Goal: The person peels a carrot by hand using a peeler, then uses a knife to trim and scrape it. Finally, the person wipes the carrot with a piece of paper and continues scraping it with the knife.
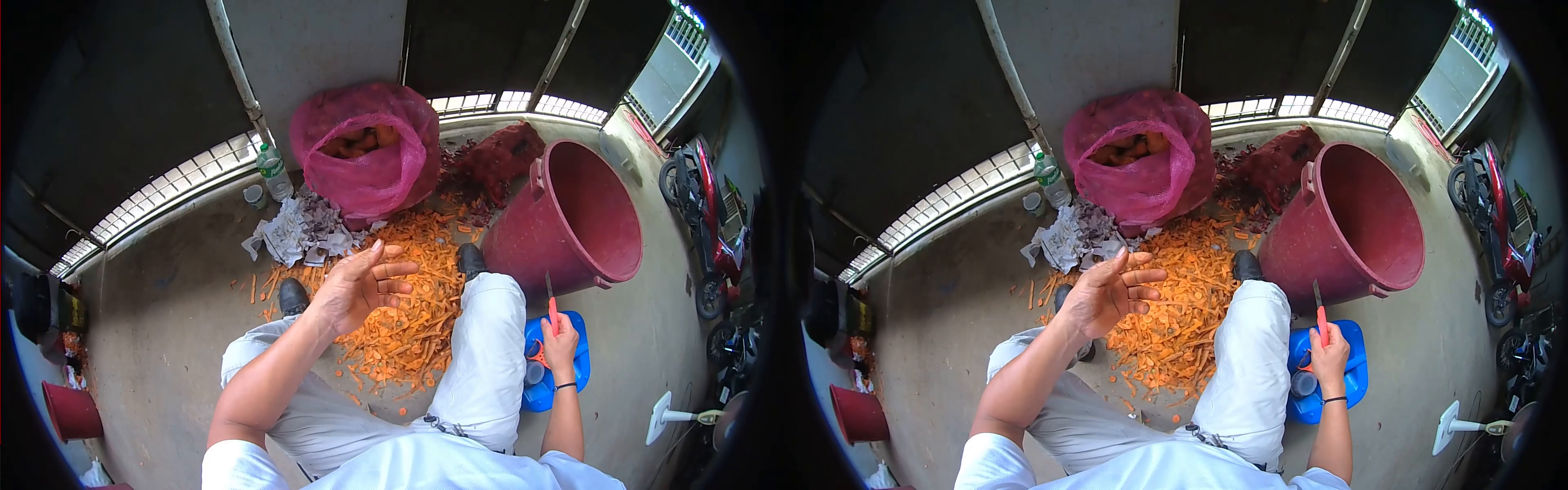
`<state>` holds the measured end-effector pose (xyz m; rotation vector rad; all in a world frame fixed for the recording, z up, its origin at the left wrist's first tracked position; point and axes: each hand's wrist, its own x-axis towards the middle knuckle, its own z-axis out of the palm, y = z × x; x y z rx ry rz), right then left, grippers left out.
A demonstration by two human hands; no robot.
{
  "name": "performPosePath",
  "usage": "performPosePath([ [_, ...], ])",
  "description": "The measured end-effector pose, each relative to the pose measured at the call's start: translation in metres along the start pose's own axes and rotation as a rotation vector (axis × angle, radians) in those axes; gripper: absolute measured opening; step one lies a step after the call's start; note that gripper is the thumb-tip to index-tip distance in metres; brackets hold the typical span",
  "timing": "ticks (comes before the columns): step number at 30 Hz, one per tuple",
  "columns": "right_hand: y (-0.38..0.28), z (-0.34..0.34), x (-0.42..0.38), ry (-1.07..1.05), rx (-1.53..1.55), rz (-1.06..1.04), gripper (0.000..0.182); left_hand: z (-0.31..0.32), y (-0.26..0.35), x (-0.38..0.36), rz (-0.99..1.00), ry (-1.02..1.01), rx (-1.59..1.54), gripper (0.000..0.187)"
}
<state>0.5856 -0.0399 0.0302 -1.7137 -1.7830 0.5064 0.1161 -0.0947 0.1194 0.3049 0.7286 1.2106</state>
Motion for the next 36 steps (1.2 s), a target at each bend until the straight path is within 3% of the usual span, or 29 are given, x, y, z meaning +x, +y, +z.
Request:
performPosePath([
  [8,0.045,-0.003,-0.012,0.029,-0.112,0.009,0.024,0.005,0.001,-0.002,0.025,-0.029,0.059,0.047],
  [10,0.047,-0.016,-0.017,0.018,-0.206,-0.012,0.023,0.01,0.001,-0.004,0.049,0.04,0.186,0.044],
  [12,0.071,-0.025,-0.021,0.083,-0.219,-0.046,0.023,0.01,-0.004,0.001,0.13,0.158,0.541,0.044],
  [14,0.09,-0.038,-0.02,0.105,-0.275,-0.005,0.023,0.003,-0.016,0.007,0.298,0.202,0.802,0.042],
  [26,0.134,-0.049,-0.001,-0.214,-0.681,0.131,0.035,0.003,-0.015,0.008,0.153,0.146,0.78,0.039],
  [28,0.128,-0.05,0.006,-0.308,-0.716,0.161,0.037,0.002,-0.014,0.007,0.137,0.109,0.739,0.04],
  [31,0.108,-0.046,0.018,-0.277,-0.728,0.164,0.038,-0.002,-0.013,0.009,0.107,0.098,0.662,0.041],
  [34,0.052,-0.04,0.027,-0.106,-0.722,0.042,0.038,-0.005,-0.01,0.006,0.08,0.081,0.584,0.04],
  [36,-0.02,-0.027,0.038,-0.023,-0.31,-0.059,0.033,-0.004,-0.01,0.006,0.057,0.071,0.525,0.04],
])
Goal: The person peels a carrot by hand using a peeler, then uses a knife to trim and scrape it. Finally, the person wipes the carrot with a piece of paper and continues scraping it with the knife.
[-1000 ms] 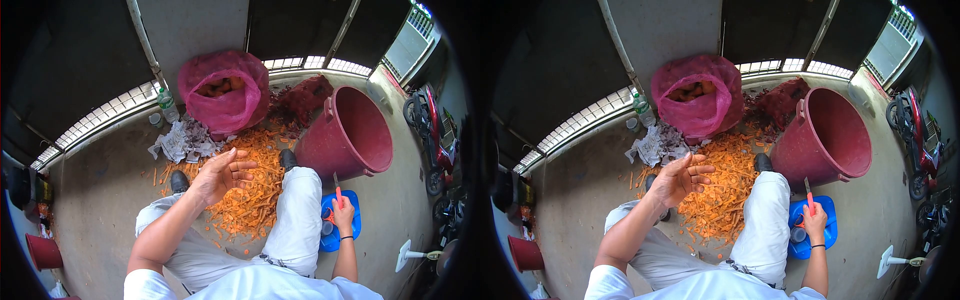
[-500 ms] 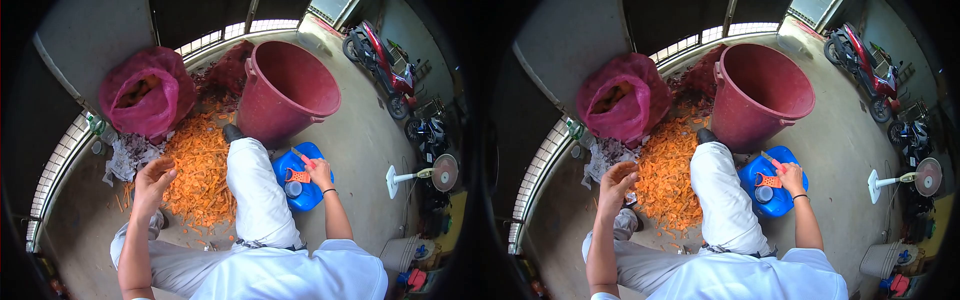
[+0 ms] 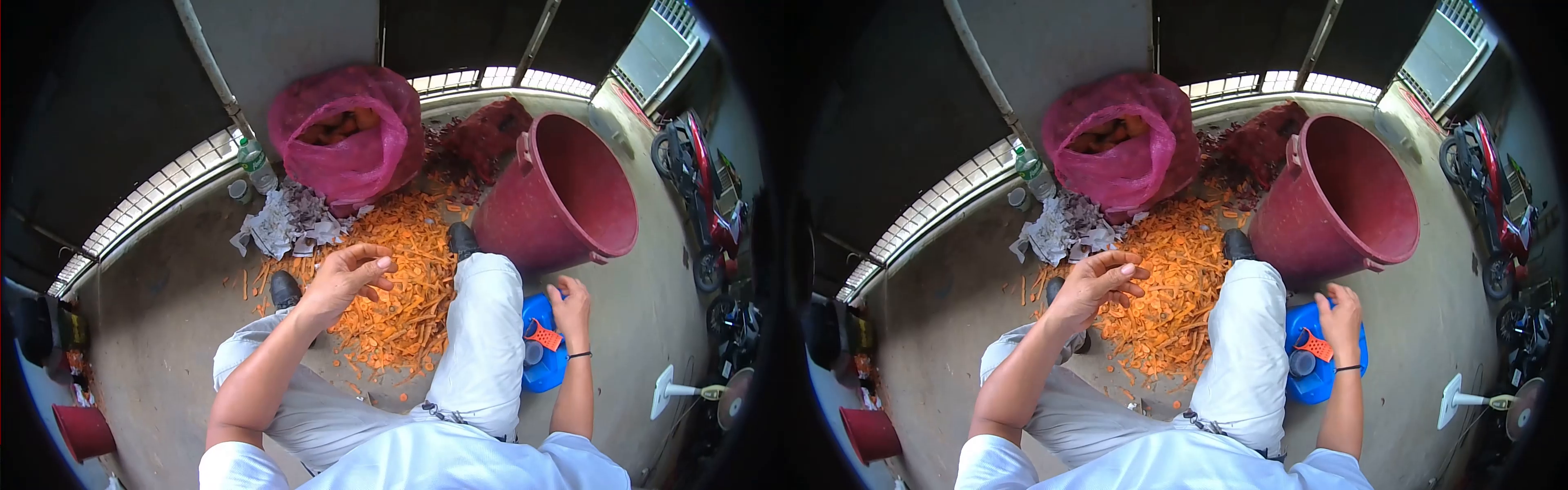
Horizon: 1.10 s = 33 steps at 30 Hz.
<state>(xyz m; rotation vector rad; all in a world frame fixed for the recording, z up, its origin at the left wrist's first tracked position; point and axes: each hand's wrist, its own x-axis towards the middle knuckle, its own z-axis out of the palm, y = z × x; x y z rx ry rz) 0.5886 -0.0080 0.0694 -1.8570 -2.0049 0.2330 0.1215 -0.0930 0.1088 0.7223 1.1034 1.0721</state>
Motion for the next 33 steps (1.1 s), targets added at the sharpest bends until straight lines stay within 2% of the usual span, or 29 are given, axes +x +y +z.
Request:
performPosePath([
  [2,-0.093,-0.012,0.005,-0.039,0.45,-0.046,0.025,0.002,0.0,0.0,0.011,0.005,0.045,0.04],
  [4,-0.158,-0.007,0.005,-0.088,0.689,-0.305,0.026,0.002,0.0,0.001,0.027,-0.002,0.069,0.042],
  [6,-0.226,-0.009,0.007,-0.151,0.69,-0.565,0.038,0.004,0.001,0.0,0.05,0.018,0.104,0.044],
  [8,-0.276,0.003,0.014,-0.057,0.589,-0.817,0.046,0.004,0.002,-0.003,0.069,0.03,0.113,0.045],
  [9,-0.286,0.008,0.021,-0.055,0.591,-0.829,0.046,0.003,0.002,-0.003,0.072,0.0,0.042,0.045],
  [11,-0.303,0.019,0.034,-0.179,0.463,-0.921,0.05,-0.003,0.002,-0.003,0.112,-0.029,-0.069,0.043],
  [12,-0.309,0.018,0.041,-0.18,0.466,-0.94,0.05,-0.007,0.008,-0.006,0.126,-0.017,-0.071,0.043],
  [15,-0.315,0.012,0.062,-0.141,0.676,-0.858,0.048,-0.018,0.019,-0.011,-0.019,-0.035,-0.31,0.042],
  [20,-0.332,0.017,0.091,-0.171,0.778,-0.784,0.037,-0.024,0.027,-0.017,-0.05,-0.053,-0.435,0.039],
  [23,-0.335,0.037,0.11,-0.21,0.778,-0.75,0.034,-0.034,0.021,-0.011,-0.022,0.017,-0.415,0.04],
  [25,-0.336,0.051,0.122,-0.281,0.758,-0.698,0.033,-0.04,0.022,-0.005,0.238,0.303,0.072,0.041],
  [26,-0.337,0.057,0.129,-0.279,0.757,-0.701,0.033,-0.046,0.024,-0.005,0.242,0.303,0.073,0.041],
  [28,-0.338,0.073,0.145,-0.489,0.523,-0.634,0.037,-0.061,0.043,-0.012,0.813,0.617,1.041,0.041],
  [29,-0.336,0.09,0.155,-0.537,0.463,-0.665,0.039,-0.067,0.055,-0.017,0.766,0.546,0.878,0.039],
  [30,-0.338,0.104,0.166,-0.536,0.465,-0.665,0.039,-0.078,0.066,-0.019,0.552,0.291,0.241,0.05],
  [32,-0.345,0.133,0.187,-0.643,0.144,-0.745,0.039,-0.096,0.092,-0.032,0.485,-0.264,-0.466,0.07],
  [33,-0.348,0.15,0.198,-0.645,0.144,-0.751,0.039,-0.103,0.085,-0.025,0.486,0.175,-0.198,0.086],
])
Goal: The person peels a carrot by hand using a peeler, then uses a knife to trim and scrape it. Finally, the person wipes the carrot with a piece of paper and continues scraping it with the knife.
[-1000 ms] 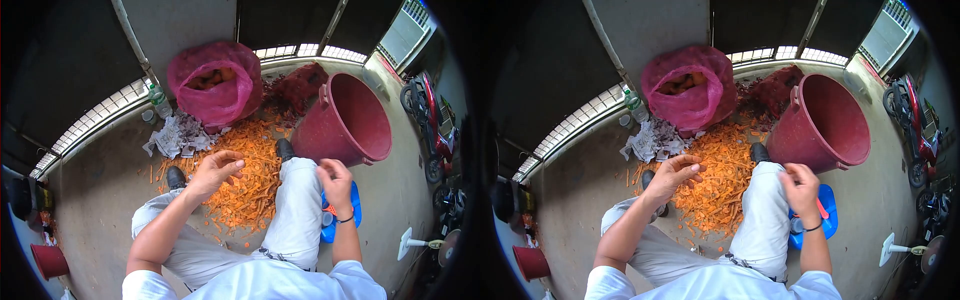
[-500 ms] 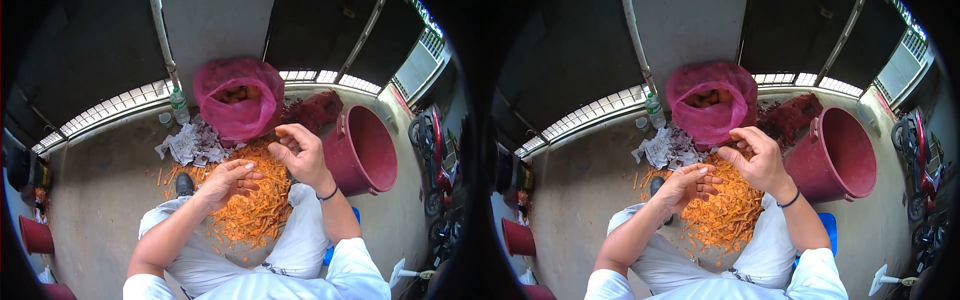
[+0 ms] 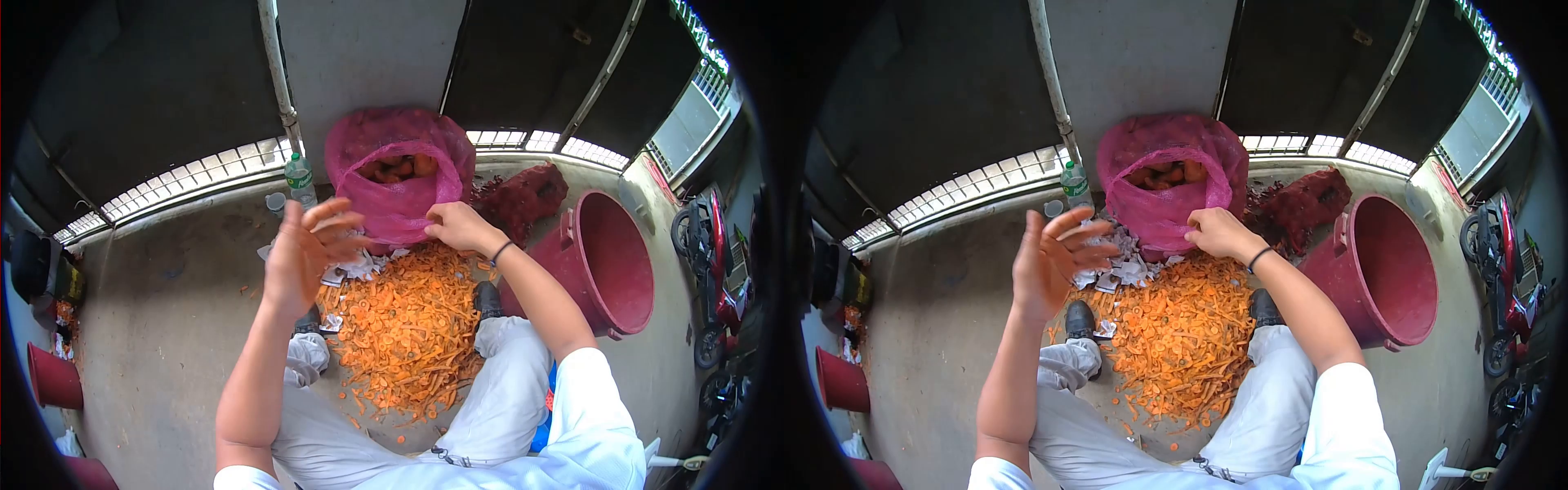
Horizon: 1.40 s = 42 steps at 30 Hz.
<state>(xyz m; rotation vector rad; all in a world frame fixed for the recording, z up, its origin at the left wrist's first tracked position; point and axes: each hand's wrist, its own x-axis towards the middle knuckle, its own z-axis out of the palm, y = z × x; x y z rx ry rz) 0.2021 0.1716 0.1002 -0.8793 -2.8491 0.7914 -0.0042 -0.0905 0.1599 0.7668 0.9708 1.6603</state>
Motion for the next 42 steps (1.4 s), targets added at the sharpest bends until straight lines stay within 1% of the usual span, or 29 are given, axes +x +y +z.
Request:
performPosePath([
  [1,0.01,0.008,0.018,0.026,-0.039,0.009,0.039,0.004,-0.009,0.005,0.304,0.309,0.767,0.083],
  [3,0.029,0.024,0.055,0.048,-0.074,0.012,0.039,0.001,-0.006,0.012,0.168,0.343,0.173,0.079],
  [5,0.041,0.038,0.095,0.131,-0.059,0.027,0.039,-0.032,-0.009,0.013,0.024,0.24,0.215,0.064],
  [6,0.042,0.045,0.112,0.194,-0.021,0.001,0.036,-0.026,-0.017,0.012,0.265,0.387,0.957,0.059],
  [7,0.051,0.053,0.133,0.194,-0.015,-0.007,0.036,-0.02,-0.009,0.011,0.652,0.392,1.549,0.064],
  [9,0.067,0.073,0.18,0.325,-0.075,-0.086,0.032,-0.018,-0.007,0.013,0.445,0.275,1.36,0.065],
  [10,0.069,0.076,0.2,0.271,-0.138,-0.028,0.041,-0.014,-0.005,0.012,0.237,0.267,1.144,0.064],
  [11,0.073,0.08,0.215,0.272,-0.128,-0.036,0.041,-0.018,-0.007,0.014,0.235,0.273,1.155,0.064],
  [13,0.077,0.089,0.243,0.407,-0.358,-0.064,0.05,-0.028,-0.01,0.016,0.168,0.202,1.3,0.064],
  [14,0.079,0.091,0.256,0.405,-0.392,-0.051,0.062,-0.03,-0.012,0.017,0.248,0.218,1.46,0.058],
  [17,0.095,0.1,0.286,0.306,-0.416,0.017,0.066,-0.034,-0.013,0.021,0.26,0.205,1.536,0.053],
  [19,0.09,0.094,0.285,0.354,-0.501,-0.007,0.062,-0.035,-0.011,0.025,0.232,0.219,1.524,0.05],
  [21,0.092,0.081,0.283,0.235,-0.43,-0.035,0.057,-0.038,-0.015,0.029,0.295,0.27,1.434,0.049],
  [22,0.086,0.072,0.267,0.315,-0.402,-0.083,0.042,-0.039,-0.018,0.031,0.308,0.3,1.442,0.049],
  [23,0.076,0.063,0.249,0.32,-0.409,-0.079,0.042,-0.039,-0.018,0.033,0.317,0.296,1.437,0.049],
  [25,0.064,0.047,0.21,0.49,-0.271,-0.244,0.025,-0.036,-0.017,0.033,0.135,0.316,1.321,0.05],
  [26,0.057,0.038,0.185,0.495,-0.219,-0.253,0.019,-0.035,-0.018,0.033,0.145,0.304,1.317,0.05],
  [27,0.051,0.028,0.159,0.505,-0.228,-0.241,0.019,-0.034,-0.02,0.034,0.118,0.288,1.27,0.052],
  [28,0.046,0.018,0.132,0.434,-0.199,-0.258,0.023,-0.034,-0.024,0.035,0.09,0.273,1.223,0.053],
  [29,0.038,0.009,0.105,0.362,-0.167,-0.275,0.027,-0.034,-0.029,0.034,0.097,0.26,1.22,0.053],
  [30,0.026,-0.004,0.076,0.372,-0.175,-0.267,0.027,-0.034,-0.033,0.034,0.135,0.205,1.207,0.054],
  [32,0.004,-0.028,0.022,0.21,0.053,-0.278,0.038,-0.028,-0.037,0.032,0.183,0.144,1.187,0.055],
  [33,0.0,-0.034,0.003,0.214,0.045,-0.271,0.038,-0.023,-0.038,0.029,0.148,0.088,1.148,0.057],
  [35,-0.004,-0.045,-0.033,-0.015,0.362,-0.339,0.049,-0.013,-0.041,0.024,0.079,-0.033,1.073,0.062],
  [37,-0.015,-0.049,-0.062,-0.055,0.503,-0.426,0.052,-0.004,-0.051,0.02,0.059,-0.122,0.987,0.063],
  [38,-0.018,-0.049,-0.073,-0.109,0.598,-0.42,0.052,0.001,-0.056,0.018,-0.083,-0.212,0.719,0.062],
  [39,-0.023,-0.05,-0.084,-0.091,0.595,-0.408,0.052,0.009,-0.059,0.016,-0.229,-0.296,0.45,0.06],
  [41,-0.031,-0.05,-0.101,-0.041,0.592,-0.437,0.05,0.021,-0.064,0.014,-0.266,-0.363,0.402,0.057],
  [42,-0.029,-0.048,-0.106,-0.043,0.589,-0.435,0.055,0.028,-0.062,0.01,-0.355,-0.324,0.363,0.057],
])
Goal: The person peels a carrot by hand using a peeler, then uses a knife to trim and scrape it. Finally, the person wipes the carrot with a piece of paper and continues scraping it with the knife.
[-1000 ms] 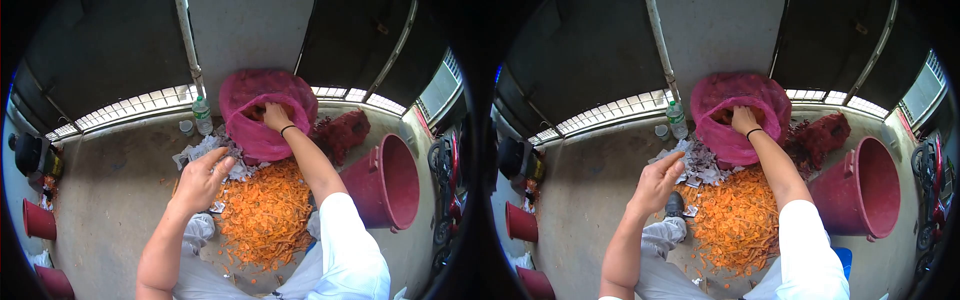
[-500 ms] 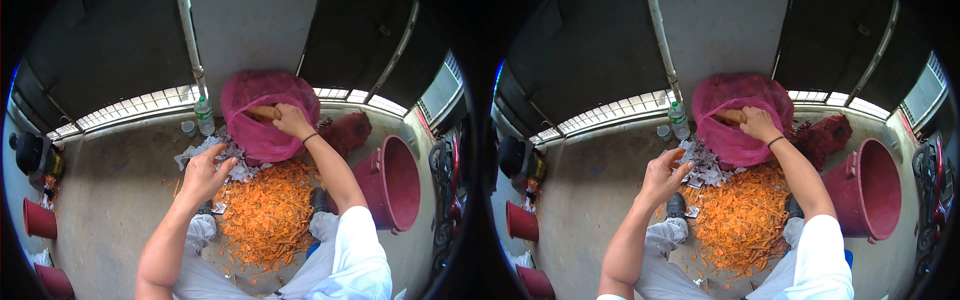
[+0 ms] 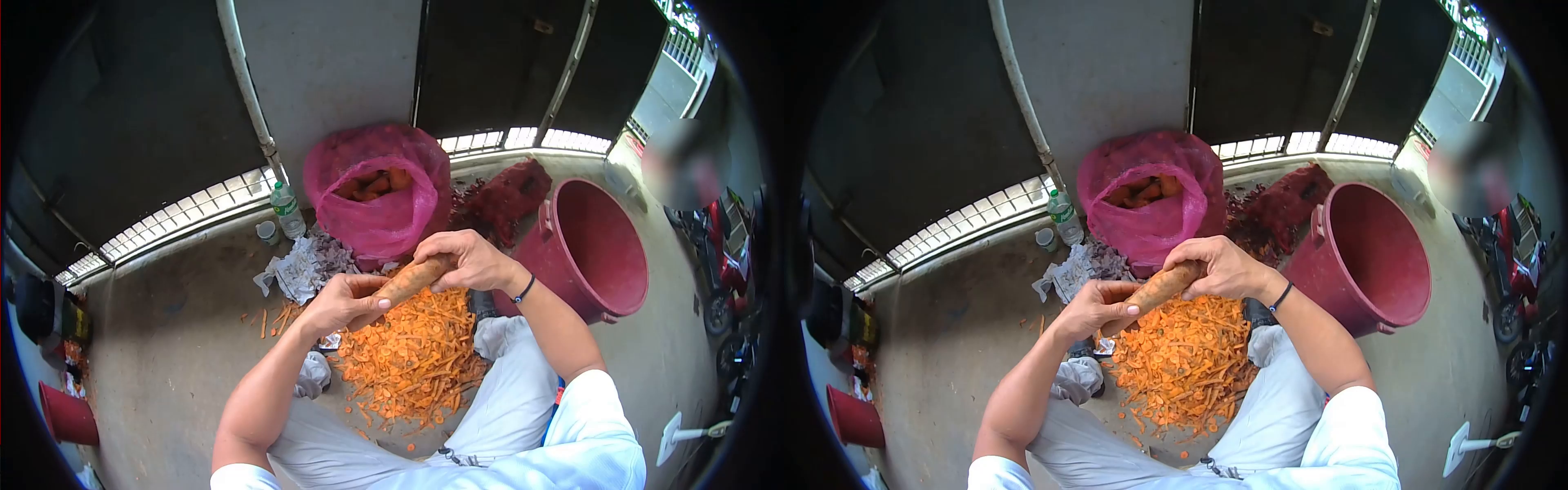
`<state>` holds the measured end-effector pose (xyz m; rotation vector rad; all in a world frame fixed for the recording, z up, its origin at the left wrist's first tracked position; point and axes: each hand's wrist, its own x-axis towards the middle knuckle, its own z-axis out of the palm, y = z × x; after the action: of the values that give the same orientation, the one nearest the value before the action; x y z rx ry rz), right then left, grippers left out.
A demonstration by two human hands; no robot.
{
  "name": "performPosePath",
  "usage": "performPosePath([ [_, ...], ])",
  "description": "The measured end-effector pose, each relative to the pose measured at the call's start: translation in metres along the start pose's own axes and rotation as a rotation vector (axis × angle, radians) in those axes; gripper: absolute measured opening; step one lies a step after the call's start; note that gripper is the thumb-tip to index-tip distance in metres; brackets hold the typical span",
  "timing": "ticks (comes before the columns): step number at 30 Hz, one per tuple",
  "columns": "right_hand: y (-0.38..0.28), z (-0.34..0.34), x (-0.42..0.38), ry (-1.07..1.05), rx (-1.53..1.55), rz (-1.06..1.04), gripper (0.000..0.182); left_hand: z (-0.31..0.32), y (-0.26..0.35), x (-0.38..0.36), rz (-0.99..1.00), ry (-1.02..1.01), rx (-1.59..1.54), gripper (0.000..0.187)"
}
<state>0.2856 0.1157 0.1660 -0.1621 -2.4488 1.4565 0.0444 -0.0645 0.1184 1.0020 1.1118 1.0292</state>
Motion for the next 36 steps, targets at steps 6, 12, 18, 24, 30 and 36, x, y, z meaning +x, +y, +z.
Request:
performPosePath([
  [6,0.023,0.01,-0.025,0.163,0.583,0.217,0.072,0.022,-0.017,0.005,-0.155,-0.001,-0.547,0.037],
  [12,0.039,0.009,-0.034,0.215,0.655,0.219,0.069,0.031,-0.024,0.012,-0.203,-0.02,-0.571,0.036],
  [18,0.037,0.013,-0.034,0.299,0.763,0.306,0.065,0.039,-0.032,0.015,-0.151,0.033,-0.368,0.041],
  [24,0.023,0.039,-0.023,0.127,0.394,0.183,0.076,0.031,-0.035,0.018,-0.236,0.109,-0.167,0.067],
  [30,0.015,0.069,-0.016,0.093,-0.259,-0.074,0.079,0.043,-0.046,0.009,-0.296,0.044,-0.661,0.061],
  [36,-0.017,0.032,-0.036,0.233,-0.226,-0.13,0.089,0.032,-0.034,0.003,-0.151,0.031,-0.691,0.074],
])
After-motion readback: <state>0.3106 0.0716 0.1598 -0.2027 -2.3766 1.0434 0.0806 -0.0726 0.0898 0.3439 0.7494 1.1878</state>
